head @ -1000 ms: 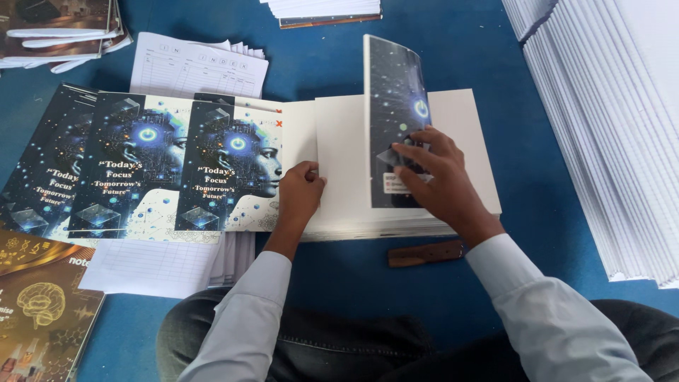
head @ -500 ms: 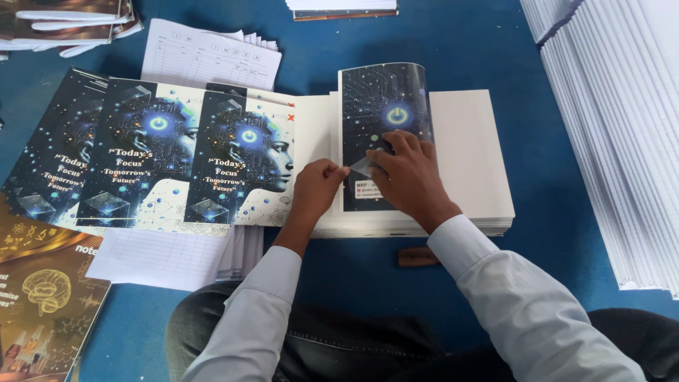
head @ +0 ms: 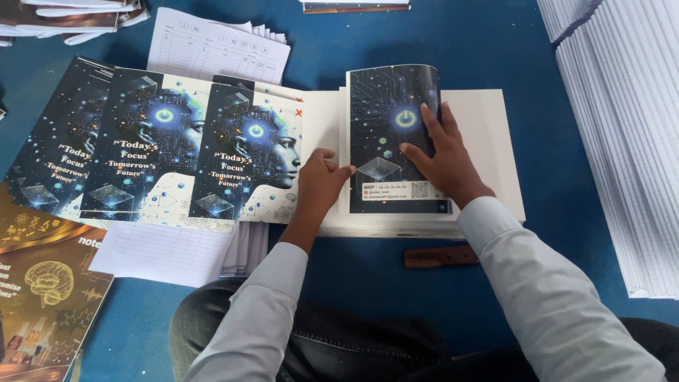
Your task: The person inserts a printed cover sheet into a stack of blank pages, folds it over, and smooths the edges to form a book. This process is repeated multiple times with identical materials.
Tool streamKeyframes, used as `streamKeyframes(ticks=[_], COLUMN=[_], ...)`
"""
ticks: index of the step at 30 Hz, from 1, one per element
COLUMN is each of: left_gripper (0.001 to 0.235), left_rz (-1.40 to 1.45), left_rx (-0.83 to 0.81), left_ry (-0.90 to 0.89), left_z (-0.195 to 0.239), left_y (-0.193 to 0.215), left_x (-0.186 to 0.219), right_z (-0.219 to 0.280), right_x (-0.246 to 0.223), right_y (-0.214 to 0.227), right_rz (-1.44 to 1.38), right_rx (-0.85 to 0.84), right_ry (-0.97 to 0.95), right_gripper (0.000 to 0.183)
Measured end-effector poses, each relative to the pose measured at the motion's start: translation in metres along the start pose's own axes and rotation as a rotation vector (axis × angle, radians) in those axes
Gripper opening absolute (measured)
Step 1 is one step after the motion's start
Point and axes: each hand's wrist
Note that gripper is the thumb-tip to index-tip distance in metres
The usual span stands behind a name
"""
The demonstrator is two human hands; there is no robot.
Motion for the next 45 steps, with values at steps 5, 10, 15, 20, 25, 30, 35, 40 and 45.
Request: streamKeyframes(ticks=[5,10,15,20,25,30,35,40,45], left_gripper=[0.032,0.034,0.030,0.021,0.021,0.017,0.017,0.016,0.030], left_rz=[-0.069,-0.145,-0.172,-0.183,-0.215,-0.246,-0.304,-0.406,-0.667], left_rx=[-0.006,0.031,0.023,0.007,0.022,0.015,-0.045,0.049,-0.075], left_ry=[0.063,-0.001,0.003,-0.019,-0.085,-0.101,-0.054,-0.199,-0.385], left_z=[0.004,0.004,0.003,0.001,0.001,0.001,0.002,0.007,0.008], left_y=[-0.003,-0.003,-0.005,-0.005,-0.007,-0.008,-0.010,-0.016,-0.024], left_x=[0.000,0.002,0.000,-0.005,-0.008,-0.008,-0.009,-0.003,0.009], right_z=[0.000,-0.002,-0.002,-0.004,-0.004,-0.005,-0.004,-0.002,-0.006], right_x=[0.003,0.000,0.002,0.005,0.005,0.005,0.008,0.011,0.011], right_y=[-0.011,-0.014,-0.018,-0.022,-0.025,-0.027,-0.031,-0.036,-0.041], right_rz=[-0.013,0.039,0.092,0.128,0.164,0.185,0.209,0.279,0.417], right_rx=[-0.006,-0.017,-0.014,-0.004,-0.002,-0.008,0.012,0.037,0.065], right_ry=[-0.037,-0.039,-0.032,-0.005,-0.006,-0.026,-0.009,-0.004,0.018], right_gripper=[0.084,0.084,0.084,0.084,0.084,0.084,0.084,0.082,0.082])
Point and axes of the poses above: each hand's wrist, its own z-axis away from the middle knuckle, its own y-axis out of the back of the hand, x = y × z, and after that the axes turned 5 degrees about -y, right-handed
